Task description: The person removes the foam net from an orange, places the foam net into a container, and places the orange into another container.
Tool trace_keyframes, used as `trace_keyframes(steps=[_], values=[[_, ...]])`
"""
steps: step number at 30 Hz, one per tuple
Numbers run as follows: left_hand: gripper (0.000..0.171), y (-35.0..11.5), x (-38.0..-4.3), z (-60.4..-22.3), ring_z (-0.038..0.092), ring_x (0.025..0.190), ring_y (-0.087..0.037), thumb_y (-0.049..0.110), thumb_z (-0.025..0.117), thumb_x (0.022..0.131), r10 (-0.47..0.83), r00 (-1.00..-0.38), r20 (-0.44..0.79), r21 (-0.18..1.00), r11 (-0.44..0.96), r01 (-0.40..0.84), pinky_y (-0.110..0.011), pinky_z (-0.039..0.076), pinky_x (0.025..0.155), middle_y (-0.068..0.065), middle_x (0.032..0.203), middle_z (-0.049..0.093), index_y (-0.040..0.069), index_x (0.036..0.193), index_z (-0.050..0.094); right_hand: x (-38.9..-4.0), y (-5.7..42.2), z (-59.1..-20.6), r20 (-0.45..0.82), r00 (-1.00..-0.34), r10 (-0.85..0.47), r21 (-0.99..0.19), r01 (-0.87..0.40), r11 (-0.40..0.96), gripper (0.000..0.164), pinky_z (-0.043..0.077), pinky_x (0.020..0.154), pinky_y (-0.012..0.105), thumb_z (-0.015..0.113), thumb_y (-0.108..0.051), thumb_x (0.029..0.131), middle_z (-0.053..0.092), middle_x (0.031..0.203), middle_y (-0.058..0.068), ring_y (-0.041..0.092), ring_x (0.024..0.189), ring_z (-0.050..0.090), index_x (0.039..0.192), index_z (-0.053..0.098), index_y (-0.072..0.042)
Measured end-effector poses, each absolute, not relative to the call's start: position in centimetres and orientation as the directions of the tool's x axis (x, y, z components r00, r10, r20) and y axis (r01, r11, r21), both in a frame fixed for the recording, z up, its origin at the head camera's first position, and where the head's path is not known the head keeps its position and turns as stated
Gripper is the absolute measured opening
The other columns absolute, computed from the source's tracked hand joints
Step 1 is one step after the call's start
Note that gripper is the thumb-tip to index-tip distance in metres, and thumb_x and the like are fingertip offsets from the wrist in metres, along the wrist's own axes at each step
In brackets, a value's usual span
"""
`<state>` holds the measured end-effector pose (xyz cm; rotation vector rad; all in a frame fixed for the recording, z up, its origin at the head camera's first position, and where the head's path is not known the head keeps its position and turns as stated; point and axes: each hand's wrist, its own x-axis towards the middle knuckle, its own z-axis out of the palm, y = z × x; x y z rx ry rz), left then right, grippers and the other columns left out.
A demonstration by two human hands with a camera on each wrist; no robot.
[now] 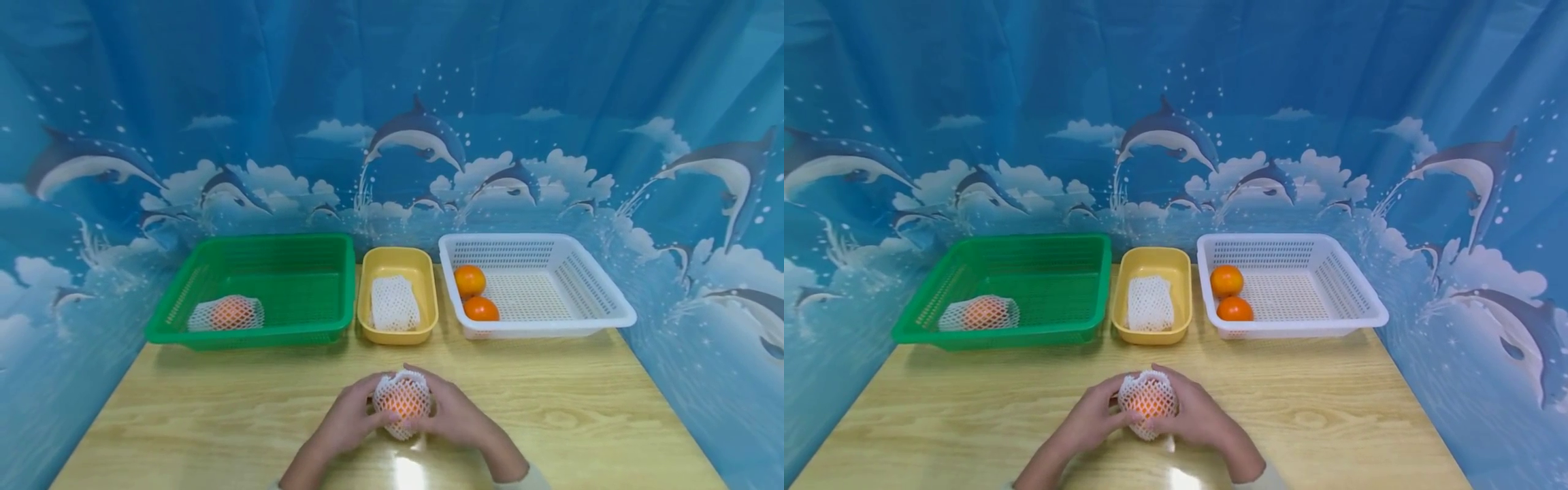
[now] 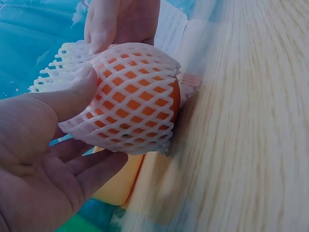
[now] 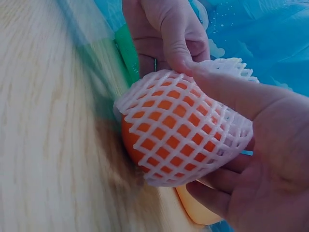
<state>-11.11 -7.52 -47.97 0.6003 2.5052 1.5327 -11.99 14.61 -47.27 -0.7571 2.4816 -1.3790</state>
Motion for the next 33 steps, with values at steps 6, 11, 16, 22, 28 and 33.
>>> trace_keyframes(steps=[6,11,16,22,28,33], values=[[0.056,-7.57,-10.90,-47.61,0.058,0.118,-0.029,0.022,0.074,0.082,0.395,-0.914,0.093,0.869,0.415,0.268,-0.040,0.051,0.096,-0.012,0.133,0.059,0.007,0.133,0.057,-11.77,14.33,-47.41,0.052,-0.848,-0.527,-0.830,-0.330,0.450,0.096,0.037,0.108,0.051,0.082,-0.042,0.073,0.047,0.145,0.010,0.026,0.127,0.050,0.148,0.035,-0.003],[0.056,-7.57,-10.84,-47.42,0.057,0.120,-0.029,0.022,0.073,0.084,0.395,-0.914,0.091,0.871,0.413,0.265,-0.041,0.050,0.097,-0.012,0.134,0.058,0.007,0.134,0.056,-11.86,14.38,-47.45,0.060,-0.846,-0.530,-0.816,-0.348,0.462,0.090,0.043,0.104,0.045,0.080,-0.044,0.074,0.055,0.138,0.008,0.022,0.119,0.056,0.144,0.042,-0.004],[0.063,-7.61,-10.99,-47.39,0.056,0.121,-0.030,0.027,0.071,0.086,0.424,-0.902,0.079,0.878,0.398,0.264,-0.042,0.049,0.098,-0.013,0.138,0.054,0.004,0.140,0.048,-11.95,14.51,-47.34,0.070,-0.839,-0.539,-0.829,-0.350,0.437,0.078,0.048,0.100,0.037,0.078,-0.043,0.076,0.062,0.128,0.002,0.016,0.112,0.060,0.141,0.049,-0.010],[0.077,-7.68,-10.87,-47.67,0.052,0.125,-0.029,0.032,0.075,0.082,0.420,-0.906,0.053,0.861,0.440,0.254,-0.050,0.041,0.105,-0.012,0.142,0.051,0.004,0.145,0.041,-11.97,14.66,-47.54,0.089,-0.843,-0.531,-0.842,-0.348,0.412,0.070,0.045,0.103,0.038,0.075,-0.041,0.079,0.061,0.131,0.001,0.017,0.117,0.059,0.138,0.053,-0.012],[0.080,-7.69,-10.86,-47.67,0.050,0.128,-0.030,0.030,0.077,0.080,0.425,-0.905,0.025,0.866,0.442,0.232,-0.053,0.037,0.108,-0.010,0.144,0.048,0.005,0.146,0.039,-12.04,14.91,-47.66,0.139,-0.836,-0.530,-0.825,-0.394,0.405,0.063,0.040,0.107,0.045,0.070,-0.041,0.083,0.053,0.141,0.005,0.025,0.126,0.053,0.136,0.055,-0.011],[0.073,-7.78,-10.85,-47.73,0.051,0.126,-0.029,0.030,0.078,0.079,0.422,-0.907,0.012,0.874,0.436,0.214,-0.051,0.039,0.106,-0.008,0.140,0.053,0.008,0.142,0.046,-12.00,14.95,-47.80,0.132,-0.843,-0.521,-0.828,-0.383,0.410,0.058,0.039,0.107,0.048,0.070,-0.041,0.084,0.052,0.142,0.005,0.027,0.128,0.051,0.134,0.057,-0.014]])
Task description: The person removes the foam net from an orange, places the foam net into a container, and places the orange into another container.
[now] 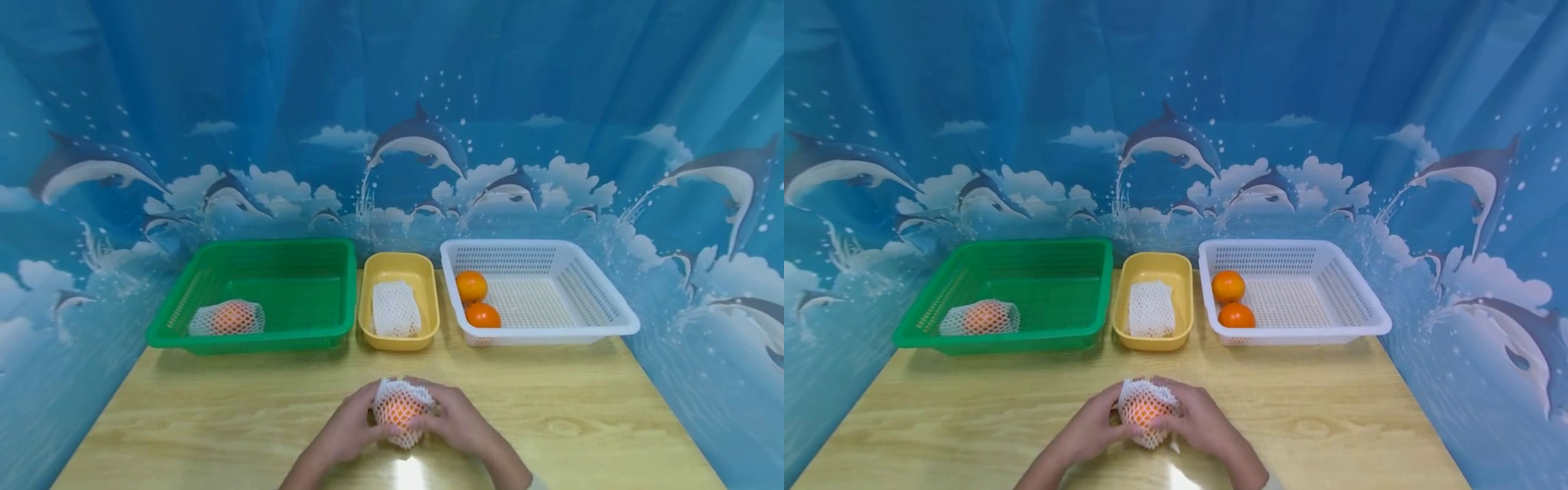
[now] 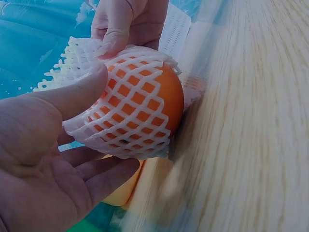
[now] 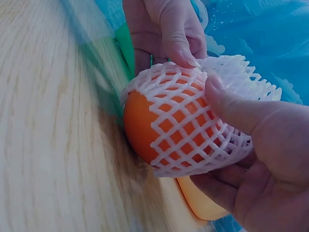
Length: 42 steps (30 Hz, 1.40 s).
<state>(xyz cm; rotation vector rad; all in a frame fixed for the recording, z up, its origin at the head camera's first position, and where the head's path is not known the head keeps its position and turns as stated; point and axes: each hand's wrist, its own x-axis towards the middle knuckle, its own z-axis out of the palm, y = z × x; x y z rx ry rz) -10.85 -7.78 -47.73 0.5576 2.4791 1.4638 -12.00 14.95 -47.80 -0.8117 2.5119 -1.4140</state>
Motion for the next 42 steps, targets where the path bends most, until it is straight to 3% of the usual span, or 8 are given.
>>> trace_keyframes(steps=[11,21,26,34,42], values=[[0.061,-7.93,-10.91,-48.15,0.055,0.121,-0.023,0.027,0.076,0.081,0.410,-0.910,0.061,0.862,0.438,0.255,-0.041,0.047,0.101,-0.004,0.134,0.058,0.012,0.136,0.054,-11.94,14.48,-47.88,0.060,-0.853,-0.519,-0.850,-0.316,0.421,0.090,0.037,0.108,0.052,0.081,-0.045,0.072,0.051,0.142,0.002,0.023,0.127,0.050,0.146,0.042,-0.009],[0.055,-7.85,-10.83,-48.01,0.055,0.122,-0.024,0.025,0.070,0.087,0.408,-0.907,0.103,0.868,0.408,0.283,-0.039,0.048,0.101,-0.006,0.136,0.057,0.010,0.137,0.053,-12.05,14.55,-47.86,0.052,-0.851,-0.522,-0.819,-0.335,0.465,0.096,0.036,0.109,0.051,0.082,-0.045,0.070,0.052,0.141,0.002,0.023,0.127,0.050,0.147,0.038,-0.009],[0.059,-7.86,-10.65,-48.18,0.054,0.123,-0.024,0.028,0.073,0.085,0.410,-0.906,0.104,0.858,0.424,0.290,-0.041,0.047,0.102,-0.005,0.137,0.056,0.010,0.138,0.052,-11.82,14.48,-48.14,0.064,-0.852,-0.519,-0.821,-0.341,0.458,0.090,0.040,0.107,0.047,0.082,-0.044,0.071,0.055,0.137,-0.001,0.020,0.124,0.053,0.145,0.043,-0.010],[0.076,-7.53,-10.59,-48.33,0.049,0.129,-0.030,0.045,0.075,0.079,0.385,-0.918,0.098,0.844,0.456,0.281,-0.054,0.038,0.107,-0.009,0.141,0.052,0.009,0.140,0.049,-11.62,14.60,-48.09,0.085,-0.862,-0.500,-0.837,-0.334,0.434,0.070,0.048,0.100,0.038,0.079,-0.042,0.074,0.066,0.120,-0.004,0.015,0.111,0.060,0.134,0.056,-0.012],[0.079,-7.50,-10.49,-48.44,0.046,0.131,-0.031,0.041,0.078,0.076,0.367,-0.926,0.086,0.832,0.484,0.270,-0.055,0.036,0.108,-0.009,0.144,0.049,0.010,0.142,0.047,-11.68,14.89,-47.96,0.110,-0.865,-0.489,-0.844,-0.341,0.413,0.062,0.047,0.101,0.040,0.075,-0.041,0.079,0.065,0.125,-0.004,0.016,0.115,0.060,0.133,0.058,-0.015]])
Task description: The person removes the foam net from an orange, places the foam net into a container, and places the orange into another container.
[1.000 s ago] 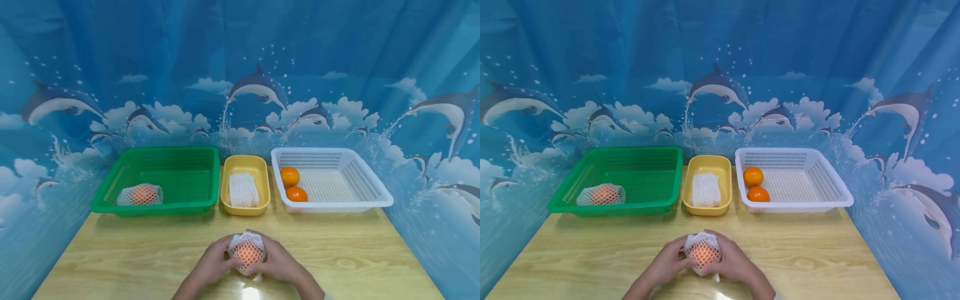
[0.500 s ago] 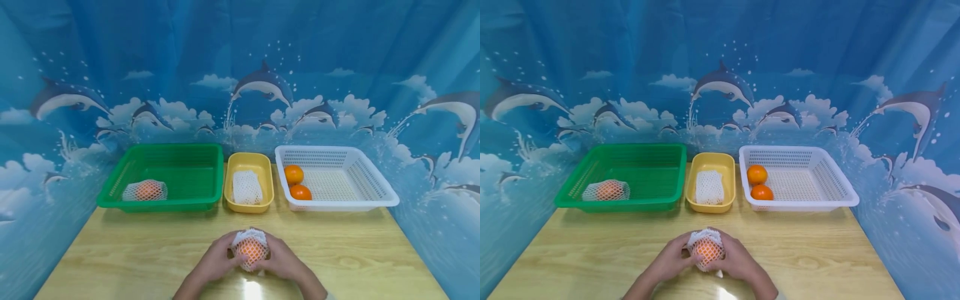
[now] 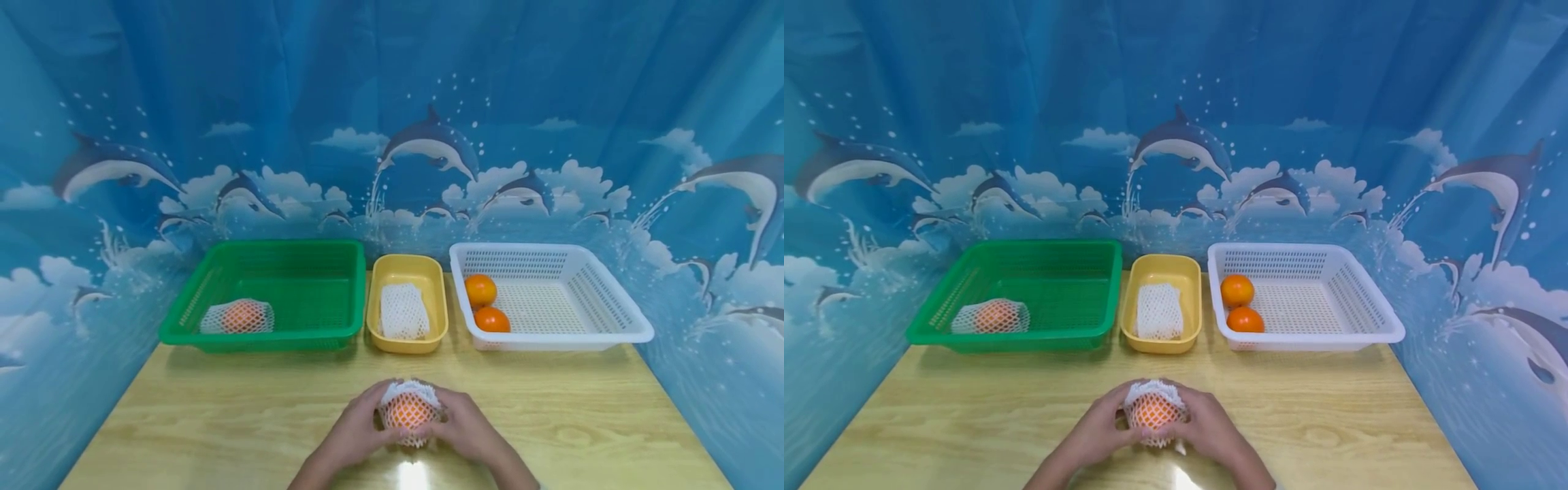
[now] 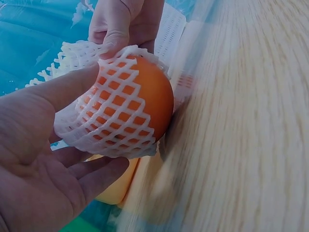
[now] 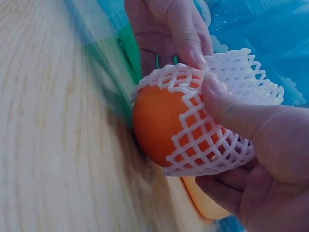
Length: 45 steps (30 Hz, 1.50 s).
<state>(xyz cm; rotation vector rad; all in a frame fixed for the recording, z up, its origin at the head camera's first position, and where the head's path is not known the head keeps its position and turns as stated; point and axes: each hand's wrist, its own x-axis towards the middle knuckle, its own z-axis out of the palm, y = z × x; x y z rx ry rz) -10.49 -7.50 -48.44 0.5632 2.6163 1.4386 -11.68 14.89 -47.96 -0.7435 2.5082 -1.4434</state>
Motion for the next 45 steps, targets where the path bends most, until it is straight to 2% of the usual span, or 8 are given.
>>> trace_keyframes(steps=[6,12,16,22,30,36,39,45], values=[[0.077,-7.60,-10.50,-48.39,0.048,0.129,-0.030,0.042,0.077,0.078,0.383,-0.918,0.102,0.839,0.463,0.287,-0.053,0.037,0.107,-0.008,0.142,0.052,0.009,0.141,0.048,-11.89,15.08,-47.99,0.113,-0.859,-0.500,-0.853,-0.342,0.395,0.062,0.045,0.103,0.043,0.076,-0.038,0.078,0.063,0.129,-0.005,0.018,0.118,0.059,0.133,0.058,-0.018],[0.069,-7.64,-10.52,-48.34,0.052,0.125,-0.026,0.036,0.077,0.078,0.390,-0.914,0.116,0.844,0.447,0.298,-0.047,0.041,0.105,-0.006,0.137,0.056,0.009,0.137,0.053,-11.87,14.76,-47.95,0.053,-0.863,-0.503,-0.850,-0.304,0.430,0.086,0.035,0.109,0.053,0.080,-0.045,0.072,0.047,0.146,0.003,0.026,0.130,0.048,0.144,0.046,-0.011],[0.065,-7.66,-10.55,-48.26,0.053,0.125,-0.027,0.031,0.078,0.077,0.385,-0.915,0.122,0.847,0.440,0.298,-0.044,0.043,0.105,-0.007,0.137,0.056,0.009,0.135,0.056,-12.03,14.37,-48.08,0.059,-0.857,-0.511,-0.852,-0.311,0.422,0.096,0.031,0.110,0.054,0.082,-0.044,0.071,0.039,0.152,0.007,0.026,0.133,0.044,0.147,0.039,-0.005],[0.057,-7.76,-10.57,-48.12,0.055,0.123,-0.030,0.028,0.077,0.079,0.372,-0.917,0.142,0.845,0.438,0.308,-0.039,0.048,0.100,-0.010,0.136,0.057,0.009,0.130,0.061,-12.01,14.24,-48.21,0.053,-0.841,-0.539,-0.836,-0.332,0.436,0.097,0.033,0.110,0.051,0.081,-0.044,0.072,0.045,0.148,0.006,0.024,0.131,0.046,0.148,0.037,-0.005],[0.060,-7.55,-10.75,-48.06,0.056,0.121,-0.026,0.029,0.077,0.079,0.359,-0.928,0.097,0.861,0.438,0.259,-0.031,0.050,0.096,-0.006,0.134,0.059,0.012,0.133,0.058,-12.03,14.34,-47.99,0.038,-0.845,-0.534,-0.826,-0.327,0.459,0.078,0.046,0.102,0.039,0.081,-0.044,0.072,0.062,0.125,-0.005,0.013,0.113,0.058,0.137,0.051,-0.014],[0.065,-7.45,-10.79,-48.06,0.055,0.121,-0.027,0.039,0.077,0.077,0.351,-0.931,0.097,0.831,0.486,0.270,-0.046,0.047,0.100,-0.007,0.134,0.058,0.014,0.133,0.057,-12.14,14.66,-47.89,0.055,-0.839,-0.542,-0.851,-0.323,0.414,0.064,0.049,0.097,0.033,0.078,-0.041,0.076,0.065,0.116,-0.009,0.009,0.105,0.061,0.131,0.057,-0.016],[0.067,-7.35,-10.84,-48.01,0.054,0.122,-0.028,0.040,0.077,0.077,0.342,-0.935,0.097,0.831,0.489,0.265,-0.049,0.045,0.102,-0.008,0.135,0.057,0.012,0.134,0.056,-12.25,14.75,-47.98,0.076,-0.839,-0.539,-0.852,-0.336,0.402,0.059,0.050,0.094,0.031,0.076,-0.041,0.079,0.067,0.114,-0.008,0.009,0.103,0.062,0.129,0.058,-0.015],[0.075,-7.23,-10.90,-47.90,0.051,0.126,-0.032,0.040,0.078,0.076,0.337,-0.937,0.095,0.831,0.492,0.261,-0.054,0.041,0.104,-0.011,0.139,0.052,0.012,0.140,0.050,-12.42,14.78,-47.95,0.110,-0.833,-0.542,-0.831,-0.376,0.409,0.057,0.049,0.097,0.036,0.073,-0.041,0.081,0.067,0.118,-0.006,0.012,0.108,0.061,0.130,0.059,-0.014]])
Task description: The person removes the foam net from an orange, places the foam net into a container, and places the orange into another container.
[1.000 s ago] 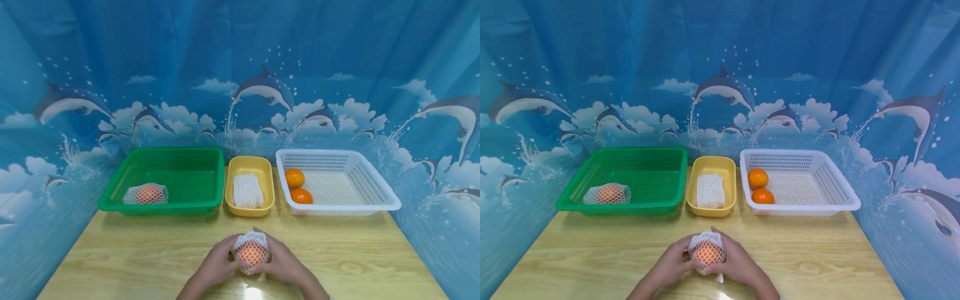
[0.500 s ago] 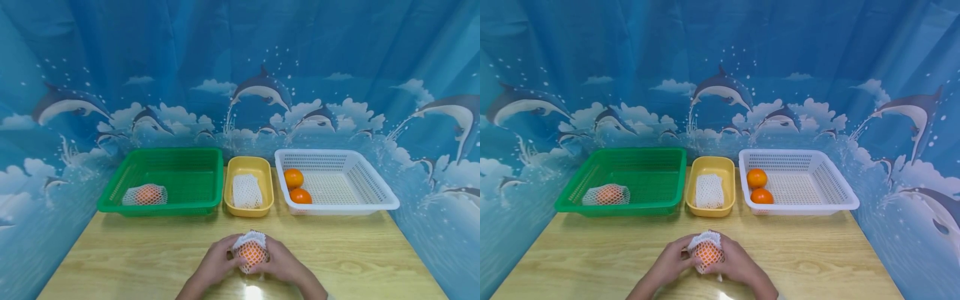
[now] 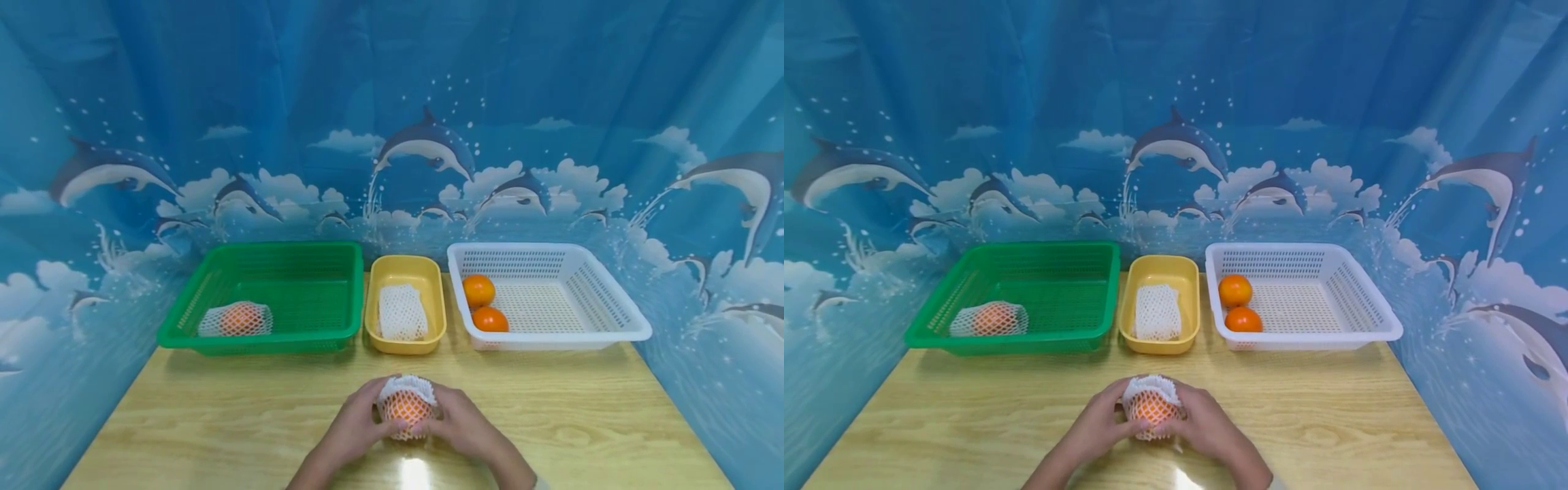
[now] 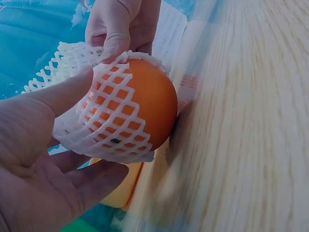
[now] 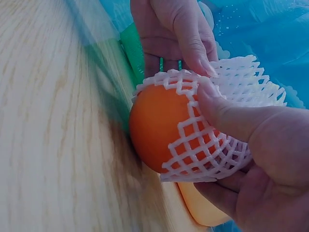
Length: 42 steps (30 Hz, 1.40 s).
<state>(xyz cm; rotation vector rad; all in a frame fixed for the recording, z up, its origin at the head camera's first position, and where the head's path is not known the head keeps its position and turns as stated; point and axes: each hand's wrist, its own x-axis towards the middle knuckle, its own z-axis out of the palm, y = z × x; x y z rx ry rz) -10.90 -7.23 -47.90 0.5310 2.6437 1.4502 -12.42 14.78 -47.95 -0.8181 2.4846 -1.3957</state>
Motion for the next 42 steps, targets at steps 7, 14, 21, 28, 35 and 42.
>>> trace_keyframes(steps=[7,14,21,28,35,42], values=[[0.078,-7.1,-10.9,-47.9,0.044,0.131,-0.039,0.039,0.080,0.075,0.343,-0.937,0.067,0.818,0.519,0.248,-0.061,0.035,0.106,-0.017,0.146,0.045,0.009,0.141,0.049,-12.6,14.6,-47.6,0.099,-0.836,-0.539,-0.813,-0.380,0.441,0.065,0.047,0.100,0.040,0.075,-0.045,0.078,0.065,0.122,-0.005,0.013,0.111,0.060,0.133,0.057,-0.014],[0.066,-7.2,-11.2,-47.7,0.049,0.127,-0.033,0.030,0.079,0.077,0.347,-0.933,0.093,0.827,0.496,0.266,-0.054,0.038,0.106,-0.012,0.139,0.053,0.008,0.135,0.056,-12.7,14.4,-47.8,0.055,-0.841,-0.539,-0.809,-0.354,0.469,0.088,0.042,0.105,0.047,0.080,-0.047,0.071,0.057,0.134,0.001,0.020,0.120,0.055,0.143,0.045,-0.010],[0.053,-7.3,-11.9,-47.5,0.057,0.119,-0.028,0.021,0.077,0.080,0.355,-0.922,0.157,0.806,0.493,0.327,-0.044,0.049,0.098,-0.009,0.132,0.060,0.012,0.129,0.062,-13.2,14.2,-48.1,0.091,-0.833,-0.545,-0.784,-0.398,0.476,0.096,0.041,0.106,0.045,0.080,-0.048,0.073,0.054,0.138,0.006,0.021,0.122,0.054,0.146,0.038,-0.003],[0.061,-7.4,-12.6,-47.4,0.052,0.125,-0.031,0.024,0.077,0.080,0.385,-0.911,0.150,0.800,0.494,0.341,-0.048,0.044,0.103,-0.012,0.139,0.053,0.009,0.135,0.055,-13.8,14.2,-47.9,0.092,-0.837,-0.540,-0.795,-0.388,0.467,0.079,0.047,0.101,0.040,0.080,-0.046,0.073,0.062,0.125,-0.001,0.015,0.111,0.059,0.136,0.051,-0.010],[0.072,-7.3,-13.2,-47.3,0.048,0.128,-0.033,0.030,0.080,0.077,0.417,-0.897,0.148,0.773,0.517,0.367,-0.055,0.038,0.106,-0.011,0.141,0.051,0.007,0.139,0.050,-14.2,14.4,-47.9,0.081,-0.846,-0.527,-0.816,-0.360,0.452,0.068,0.047,0.100,0.039,0.079,-0.043,0.074,0.065,0.121,-0.003,0.015,0.110,0.060,0.131,0.057,-0.014],[0.070,-7.1,-13.3,-47.2,0.051,0.125,-0.027,0.031,0.081,0.075,0.404,-0.900,0.165,0.785,0.498,0.368,-0.052,0.041,0.105,-0.004,0.137,0.055,0.016,0.137,0.052,-14.3,14.5,-48.1,0.098,-0.850,-0.518,-0.811,-0.370,0.453,0.064,0.047,0.101,0.041,0.077,-0.043,0.076,0.066,0.120,-0.004,0.014,0.111,0.060,0.129,0.059,-0.012]])
